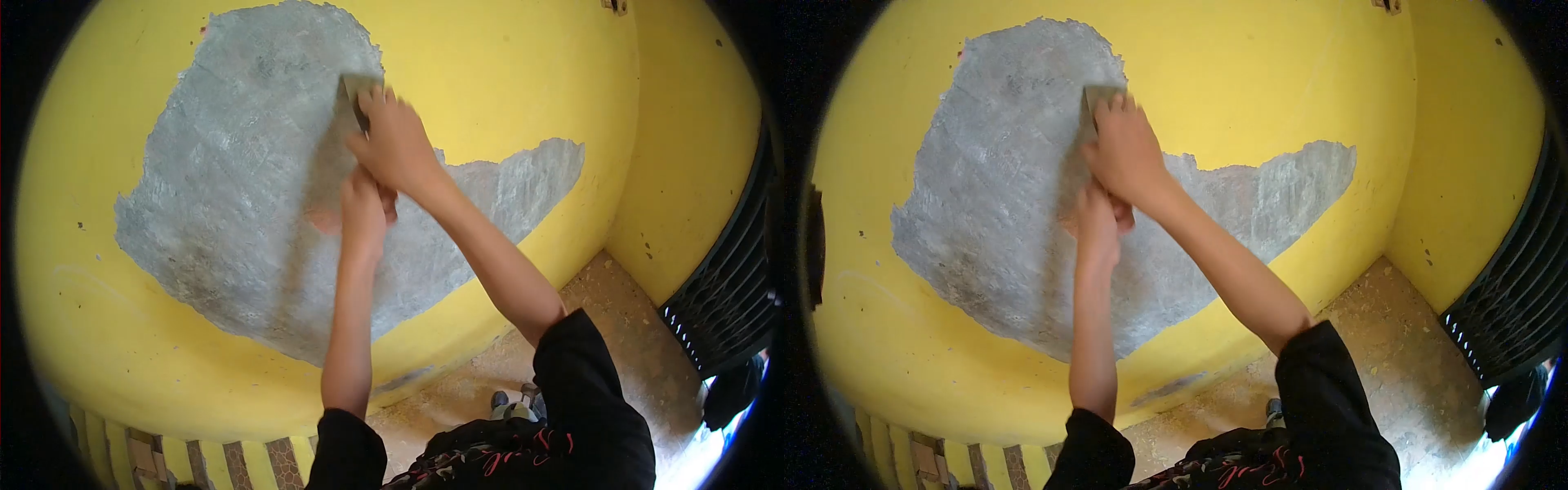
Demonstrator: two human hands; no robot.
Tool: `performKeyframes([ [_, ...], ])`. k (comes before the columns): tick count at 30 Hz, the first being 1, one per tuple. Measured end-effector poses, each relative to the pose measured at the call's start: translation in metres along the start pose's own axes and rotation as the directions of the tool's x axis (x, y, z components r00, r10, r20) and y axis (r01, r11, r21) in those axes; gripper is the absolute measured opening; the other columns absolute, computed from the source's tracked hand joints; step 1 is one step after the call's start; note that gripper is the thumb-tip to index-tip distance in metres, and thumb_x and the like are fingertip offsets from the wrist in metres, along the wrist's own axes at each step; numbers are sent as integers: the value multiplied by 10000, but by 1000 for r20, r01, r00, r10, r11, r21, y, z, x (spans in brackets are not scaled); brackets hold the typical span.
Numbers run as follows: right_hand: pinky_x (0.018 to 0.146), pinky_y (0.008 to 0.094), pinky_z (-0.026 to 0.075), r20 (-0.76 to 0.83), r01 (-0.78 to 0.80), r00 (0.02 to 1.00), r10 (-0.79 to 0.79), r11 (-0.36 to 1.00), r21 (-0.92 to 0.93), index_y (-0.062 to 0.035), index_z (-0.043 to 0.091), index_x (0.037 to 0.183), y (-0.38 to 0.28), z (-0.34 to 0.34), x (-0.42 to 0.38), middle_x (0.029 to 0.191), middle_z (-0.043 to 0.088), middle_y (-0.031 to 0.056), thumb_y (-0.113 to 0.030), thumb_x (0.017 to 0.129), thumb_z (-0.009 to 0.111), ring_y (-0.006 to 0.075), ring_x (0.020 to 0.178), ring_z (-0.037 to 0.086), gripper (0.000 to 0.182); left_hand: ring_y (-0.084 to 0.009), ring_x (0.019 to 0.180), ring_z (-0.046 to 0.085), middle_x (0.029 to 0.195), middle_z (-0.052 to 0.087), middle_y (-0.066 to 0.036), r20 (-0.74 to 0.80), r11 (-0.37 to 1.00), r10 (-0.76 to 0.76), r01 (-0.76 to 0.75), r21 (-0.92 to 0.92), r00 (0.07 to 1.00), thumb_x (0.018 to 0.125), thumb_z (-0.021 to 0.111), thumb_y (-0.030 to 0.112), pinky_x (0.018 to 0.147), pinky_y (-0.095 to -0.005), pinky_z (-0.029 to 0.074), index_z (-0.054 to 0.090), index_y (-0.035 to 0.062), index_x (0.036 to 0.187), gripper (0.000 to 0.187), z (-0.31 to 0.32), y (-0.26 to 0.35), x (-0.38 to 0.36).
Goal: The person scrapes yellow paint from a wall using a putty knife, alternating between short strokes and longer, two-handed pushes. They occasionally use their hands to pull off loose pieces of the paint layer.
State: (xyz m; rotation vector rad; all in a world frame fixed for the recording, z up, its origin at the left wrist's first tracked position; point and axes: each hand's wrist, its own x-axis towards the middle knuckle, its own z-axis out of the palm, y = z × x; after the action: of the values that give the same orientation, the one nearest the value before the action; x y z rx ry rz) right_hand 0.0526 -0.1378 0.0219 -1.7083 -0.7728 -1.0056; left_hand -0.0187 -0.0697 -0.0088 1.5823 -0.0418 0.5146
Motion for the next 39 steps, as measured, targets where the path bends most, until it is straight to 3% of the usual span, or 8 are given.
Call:
performKeyframes([
  [7, 1041, 456, 353, 277, -363, 896, 346, 932, 10, 86, 352, 1348, 25, -11, -224, 1397, 333, 334, -70, 741, 607, 476, 1267, 376, 676, -80, 584, 417, 662, 487, -7, 78, 959, -198, 177, 220, 977, 1009, 386, 293, 516, -272, 372, 530, -46, 1082, 375, -16, -165, -140],
  [11, 965, 390, 441, 484, -713, 630, 607, 700, 52, 59, 208, 1429, 36, -16, -357, 1449, 277, 293, -181, 739, 694, 404, 1220, 466, 877, -421, 718, 611, 776, 610, -258, 91, 845, -315, 236, 480, 945, 989, 379, 351, 603, -470, 445, 507, -52, 996, 424, -28, -256, -229],
  [12, 983, 377, 416, 495, -782, 537, 683, 623, -11, -5, 206, 1457, 30, -22, -383, 1377, 412, 285, -185, 737, 703, 384, 1215, 489, 893, -488, 800, 582, 825, 611, -292, 126, 804, -315, 194, 562, 940, 984, 378, 317, 644, -516, 440, 506, -45, 1000, 384, -30, -273, -251],
  [19, 888, 413, 446, 465, -900, 131, 876, 301, -315, -14, 181, 1468, -12, -48, -503, 1164, 554, 323, -160, 755, 584, 421, 1063, 570, 831, -503, 869, 573, 894, 614, -304, 266, 729, -501, 236, 642, 824, 910, 492, 267, 729, -572, 445, 468, 1, 1129, 346, -39, -327, -369],
  [25, 925, 397, 433, 404, -853, 320, 857, 446, -271, -8, 178, 1466, -22, -40, -524, 1179, 543, 327, -111, 748, 541, 415, 1093, 560, 811, -484, 886, 583, 964, 620, -290, 218, 803, -440, 272, 531, 871, 872, 547, 246, 720, -543, 454, 486, 20, 1164, 374, -38, -307, -381],
  [27, 1072, 397, 317, 460, -806, 449, 766, 569, -160, 63, 144, 1445, -19, -37, -514, 1439, 286, 313, -79, 762, 516, 442, 1308, 333, 791, -471, 914, 584, 996, 617, -285, 220, 803, -434, 264, 535, 873, 872, 551, 235, 734, -527, 459, 485, 16, 1178, 382, -40, -307, -372],
  [34, 1143, 472, 151, 389, -562, 676, 626, 779, -278, 74, 156, 1442, -20, -16, -365, 1493, 204, 274, -19, 764, 499, 414, 1406, 131, 766, -378, 1056, 586, 1135, 594, -249, 173, 912, -290, 217, 347, 941, 847, 597, 101, 825, -418, 473, 466, -4, 1225, 413, -37, -258, -263],
  [39, 1125, 513, 186, 280, -432, 851, 445, 895, -111, 100, 161, 1426, 18, 9, -272, 1484, 192, 302, 57, 720, 486, 427, 1396, 159, 779, -335, 1059, 599, 1126, 608, -224, 125, 894, -136, 67, 443, 983, 846, 605, 77, 824, -379, 474, 460, -16, 1219, 411, -26, -223, -164],
])
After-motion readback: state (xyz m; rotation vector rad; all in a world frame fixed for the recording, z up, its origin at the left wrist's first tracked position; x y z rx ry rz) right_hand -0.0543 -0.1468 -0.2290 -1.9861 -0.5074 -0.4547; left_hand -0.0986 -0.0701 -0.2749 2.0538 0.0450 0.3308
